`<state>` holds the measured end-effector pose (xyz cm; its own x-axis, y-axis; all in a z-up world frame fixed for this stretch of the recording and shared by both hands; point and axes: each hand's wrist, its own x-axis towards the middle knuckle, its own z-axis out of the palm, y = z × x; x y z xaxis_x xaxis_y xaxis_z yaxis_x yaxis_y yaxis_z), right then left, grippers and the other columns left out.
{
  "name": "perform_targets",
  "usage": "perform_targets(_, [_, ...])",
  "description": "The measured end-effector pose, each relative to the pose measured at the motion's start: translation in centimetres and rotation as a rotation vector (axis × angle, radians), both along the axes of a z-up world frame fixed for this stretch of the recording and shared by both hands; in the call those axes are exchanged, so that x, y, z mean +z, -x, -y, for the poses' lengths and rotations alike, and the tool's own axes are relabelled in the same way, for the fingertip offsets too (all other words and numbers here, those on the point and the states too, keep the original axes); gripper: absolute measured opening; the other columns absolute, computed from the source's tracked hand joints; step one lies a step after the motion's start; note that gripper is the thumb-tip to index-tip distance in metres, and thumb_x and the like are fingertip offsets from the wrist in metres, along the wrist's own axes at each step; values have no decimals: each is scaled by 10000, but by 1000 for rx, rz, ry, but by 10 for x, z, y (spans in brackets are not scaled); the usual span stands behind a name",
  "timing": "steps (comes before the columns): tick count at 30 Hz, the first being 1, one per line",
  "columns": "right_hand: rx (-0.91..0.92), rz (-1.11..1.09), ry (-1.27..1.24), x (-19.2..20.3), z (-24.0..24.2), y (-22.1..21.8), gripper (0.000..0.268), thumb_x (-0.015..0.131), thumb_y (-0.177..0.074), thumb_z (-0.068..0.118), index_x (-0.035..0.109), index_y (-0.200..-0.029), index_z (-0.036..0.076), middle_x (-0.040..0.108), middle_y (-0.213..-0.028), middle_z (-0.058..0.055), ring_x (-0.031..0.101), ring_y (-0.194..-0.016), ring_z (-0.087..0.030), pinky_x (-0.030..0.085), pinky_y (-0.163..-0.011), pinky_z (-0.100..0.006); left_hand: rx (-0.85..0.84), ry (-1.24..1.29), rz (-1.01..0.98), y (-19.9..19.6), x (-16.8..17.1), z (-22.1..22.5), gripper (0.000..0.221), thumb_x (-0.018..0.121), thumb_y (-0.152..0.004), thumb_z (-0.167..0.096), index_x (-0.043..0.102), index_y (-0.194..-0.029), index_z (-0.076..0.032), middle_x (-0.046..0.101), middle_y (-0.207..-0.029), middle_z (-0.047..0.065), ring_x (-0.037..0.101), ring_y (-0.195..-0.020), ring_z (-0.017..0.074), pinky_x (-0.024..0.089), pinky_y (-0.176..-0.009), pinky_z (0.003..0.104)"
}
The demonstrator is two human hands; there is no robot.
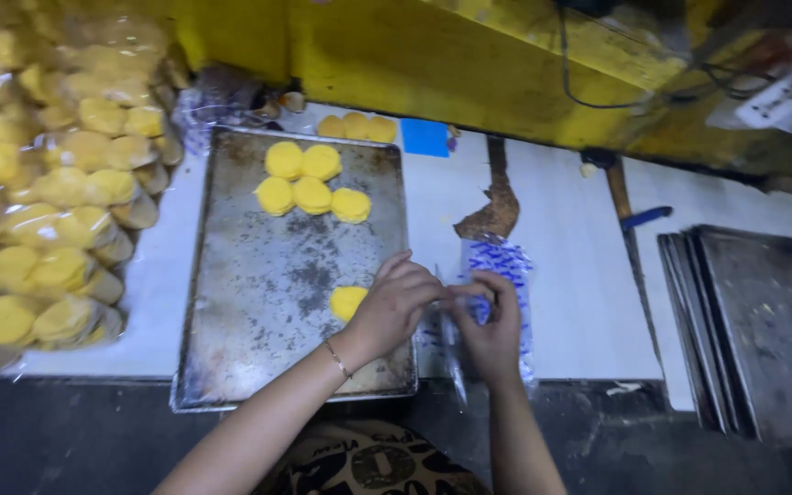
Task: Packing small yellow bread buns from a metal tray into clear plastic bags.
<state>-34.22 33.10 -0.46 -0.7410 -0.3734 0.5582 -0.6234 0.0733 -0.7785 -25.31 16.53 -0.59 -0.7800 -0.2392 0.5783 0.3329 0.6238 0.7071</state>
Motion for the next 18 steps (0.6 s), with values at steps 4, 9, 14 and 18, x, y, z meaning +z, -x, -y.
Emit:
perform_targets(4, [164, 214, -150, 45, 31, -23, 181, 875, -791, 76, 774, -939, 47, 782, -781, -99, 752, -828, -194, 551, -820, -332, 132, -52, 0, -31, 10, 17, 142, 592, -1014, -199, 732, -1021, -176, 759, -852, 11, 712, -906, 271, 500, -993, 490])
perform_targets(9, [233, 325, -114, 41, 95, -35, 37, 813, -862, 71, 795, -864, 39, 769, -758, -86, 661, -780, -99, 546, -795, -313, 12, -338, 390, -113, 74, 17, 142, 589, -962, -80, 708, -1022, -31, 756, -870, 205, 720, -918, 450, 579, -784, 499])
perform_targets(14, [673, 97, -291, 91, 141, -86, 373, 421, -809, -38, 766, -820, 105, 722, -799, -42, 646, -792, -175, 538, -780, -359, 405, -737, 596, -206, -7, 85, 438, 486, -994, -373, 865, -1015, -156, 805, -1215, 82, 727, -1236, 217, 482, -1130, 340])
perform_targets(18, [1086, 191, -788, 61, 233, -71, 213, 560, -1011, 271, 749, -1028, 175, 780, -1047, -20, 740, -968, -161, 575, -903, -370, 675, -227, 506, -256, -33, 119, 355, 598, -878, -39, 781, -1171, -121, 740, -1269, 15, 688, -1197, 144, 488, -1076, 296])
